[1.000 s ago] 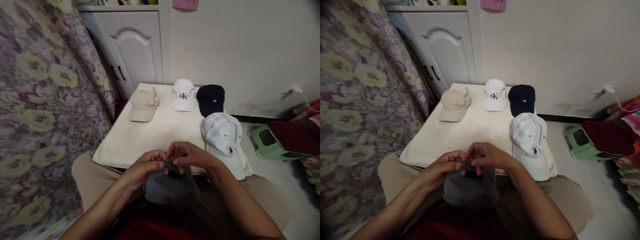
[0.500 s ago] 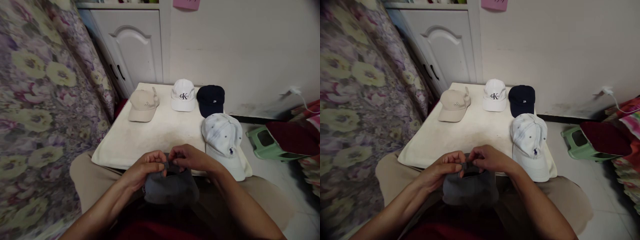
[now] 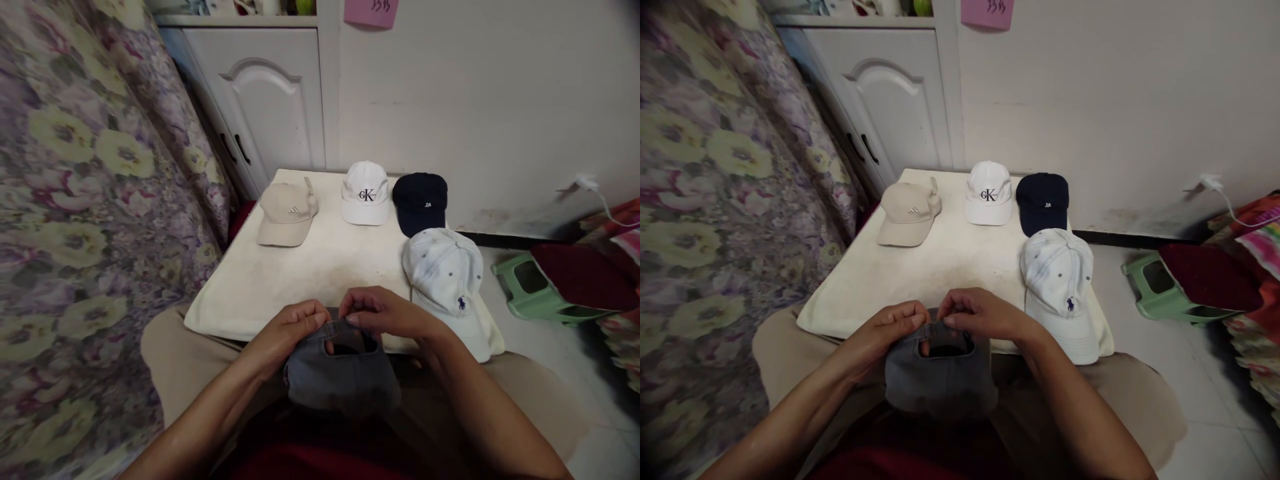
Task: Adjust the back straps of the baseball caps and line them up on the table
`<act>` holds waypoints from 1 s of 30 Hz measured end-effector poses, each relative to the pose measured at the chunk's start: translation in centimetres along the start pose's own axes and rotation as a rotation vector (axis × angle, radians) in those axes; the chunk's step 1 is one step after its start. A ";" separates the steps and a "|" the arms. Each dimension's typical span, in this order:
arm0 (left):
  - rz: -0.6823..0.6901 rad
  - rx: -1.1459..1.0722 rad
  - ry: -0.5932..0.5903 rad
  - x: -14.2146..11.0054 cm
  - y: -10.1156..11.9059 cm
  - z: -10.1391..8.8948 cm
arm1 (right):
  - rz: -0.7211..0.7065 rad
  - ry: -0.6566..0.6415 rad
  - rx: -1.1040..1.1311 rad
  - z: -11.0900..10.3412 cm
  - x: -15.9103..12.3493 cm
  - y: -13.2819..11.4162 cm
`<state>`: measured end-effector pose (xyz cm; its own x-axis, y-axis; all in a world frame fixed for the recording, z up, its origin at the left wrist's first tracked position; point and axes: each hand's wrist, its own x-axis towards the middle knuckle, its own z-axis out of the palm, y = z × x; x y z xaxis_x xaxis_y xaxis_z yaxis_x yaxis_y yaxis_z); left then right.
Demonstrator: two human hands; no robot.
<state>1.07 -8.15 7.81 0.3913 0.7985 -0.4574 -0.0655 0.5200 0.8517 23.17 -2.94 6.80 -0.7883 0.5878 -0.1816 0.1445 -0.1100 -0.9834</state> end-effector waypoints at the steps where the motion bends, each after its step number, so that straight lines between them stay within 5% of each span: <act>1: 0.017 -0.007 0.023 0.0 -0.1 0.1 | -0.016 0.001 0.006 0.2 0.0 0.0; 9: 0.245 0.190 0.198 -0.6 -0.3 0.7 | -0.108 0.232 -0.198 3.0 0.3 -0.7; 17: 0.350 0.377 0.205 -1.6 -0.1 0.3 | -0.122 0.316 -0.286 3.6 0.3 -0.4; 30: 0.229 0.270 0.121 -0.9 -0.5 0.1 | -0.130 0.354 -0.391 3.6 0.3 -0.7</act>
<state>0.81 -9.17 7.86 0.2819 0.9235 -0.2603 0.1124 0.2377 0.9648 20.69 -5.61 7.45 -0.5750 0.8180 0.0182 0.3243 0.2483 -0.9128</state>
